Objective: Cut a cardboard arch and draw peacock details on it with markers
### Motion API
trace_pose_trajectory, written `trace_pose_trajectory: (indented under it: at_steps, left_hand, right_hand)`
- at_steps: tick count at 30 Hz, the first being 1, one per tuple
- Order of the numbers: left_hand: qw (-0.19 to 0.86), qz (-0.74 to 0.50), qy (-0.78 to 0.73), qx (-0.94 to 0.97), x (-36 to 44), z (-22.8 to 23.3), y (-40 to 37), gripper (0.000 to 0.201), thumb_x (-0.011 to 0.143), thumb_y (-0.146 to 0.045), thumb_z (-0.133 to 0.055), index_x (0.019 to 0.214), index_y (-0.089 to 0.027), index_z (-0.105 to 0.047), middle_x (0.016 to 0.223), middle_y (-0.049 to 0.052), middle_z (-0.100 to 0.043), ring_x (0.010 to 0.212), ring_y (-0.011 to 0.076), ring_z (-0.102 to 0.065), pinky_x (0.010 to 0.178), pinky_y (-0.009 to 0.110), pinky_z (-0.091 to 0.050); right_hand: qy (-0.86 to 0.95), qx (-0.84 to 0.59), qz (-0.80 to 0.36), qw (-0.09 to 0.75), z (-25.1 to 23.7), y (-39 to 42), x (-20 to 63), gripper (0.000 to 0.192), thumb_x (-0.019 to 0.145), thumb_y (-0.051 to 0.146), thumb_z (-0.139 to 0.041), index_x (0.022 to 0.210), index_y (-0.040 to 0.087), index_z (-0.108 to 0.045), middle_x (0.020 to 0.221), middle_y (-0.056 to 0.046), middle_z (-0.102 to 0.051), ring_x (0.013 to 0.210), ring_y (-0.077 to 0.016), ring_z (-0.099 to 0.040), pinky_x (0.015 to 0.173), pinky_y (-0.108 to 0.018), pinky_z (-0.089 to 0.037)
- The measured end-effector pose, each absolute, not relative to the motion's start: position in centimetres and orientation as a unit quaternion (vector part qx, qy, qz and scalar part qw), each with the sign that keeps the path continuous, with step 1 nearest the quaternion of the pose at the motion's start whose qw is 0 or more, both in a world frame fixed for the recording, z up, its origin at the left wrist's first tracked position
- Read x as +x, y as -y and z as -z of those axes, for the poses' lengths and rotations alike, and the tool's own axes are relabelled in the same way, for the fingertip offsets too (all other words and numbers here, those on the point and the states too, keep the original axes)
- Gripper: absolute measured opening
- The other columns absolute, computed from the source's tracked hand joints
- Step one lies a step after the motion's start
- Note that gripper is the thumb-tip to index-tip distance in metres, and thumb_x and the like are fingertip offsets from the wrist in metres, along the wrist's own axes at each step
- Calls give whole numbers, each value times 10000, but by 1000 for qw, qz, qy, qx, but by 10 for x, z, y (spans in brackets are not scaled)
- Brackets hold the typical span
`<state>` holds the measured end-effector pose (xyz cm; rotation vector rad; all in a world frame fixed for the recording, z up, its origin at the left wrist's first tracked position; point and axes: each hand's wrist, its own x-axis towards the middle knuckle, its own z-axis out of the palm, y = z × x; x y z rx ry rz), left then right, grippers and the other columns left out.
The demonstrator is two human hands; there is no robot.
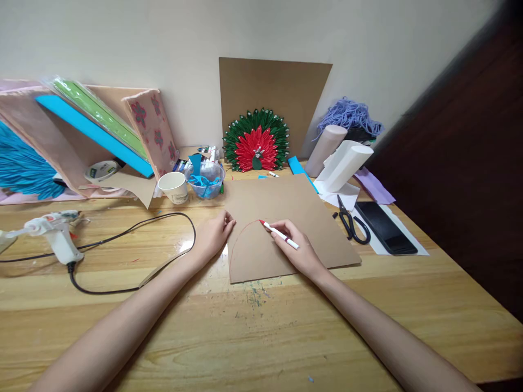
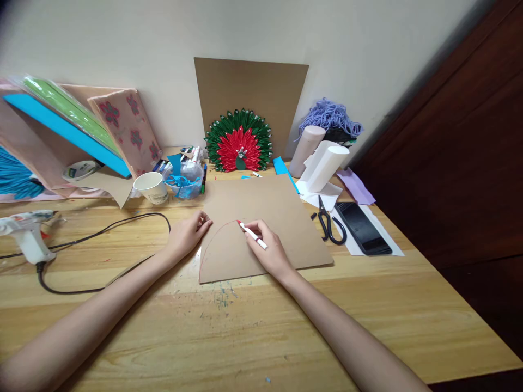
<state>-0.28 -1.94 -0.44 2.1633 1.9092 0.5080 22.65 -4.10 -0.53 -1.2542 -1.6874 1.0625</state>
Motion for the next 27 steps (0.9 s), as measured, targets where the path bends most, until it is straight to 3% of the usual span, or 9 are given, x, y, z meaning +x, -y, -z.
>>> trace_pose_trajectory:
  at_steps: [14,27]
  left_hand:
    - [95,-170,-648,736,-3,5,19,219,897,-380,-420,933,-208,-550,848,50,-691,777,221,-637,600,280,-386]
    - [93,-172,-647,737,-3,5,19,206,894,-376,-427,929,-211,-545,840,47,-691,769,220,-637,597,280,-388]
  right_hand:
    - [697,-444,-427,369,0,41,224,180,865,287,-496,1017,218,-565,1022,-36,-644,954,-180,-602,804,-287,-438]
    - [669,-489,-406,386,3,40,228,158,849,266,-496,978,211,-569,979,-36,-655,910,-180,-609,771,-282,-448]
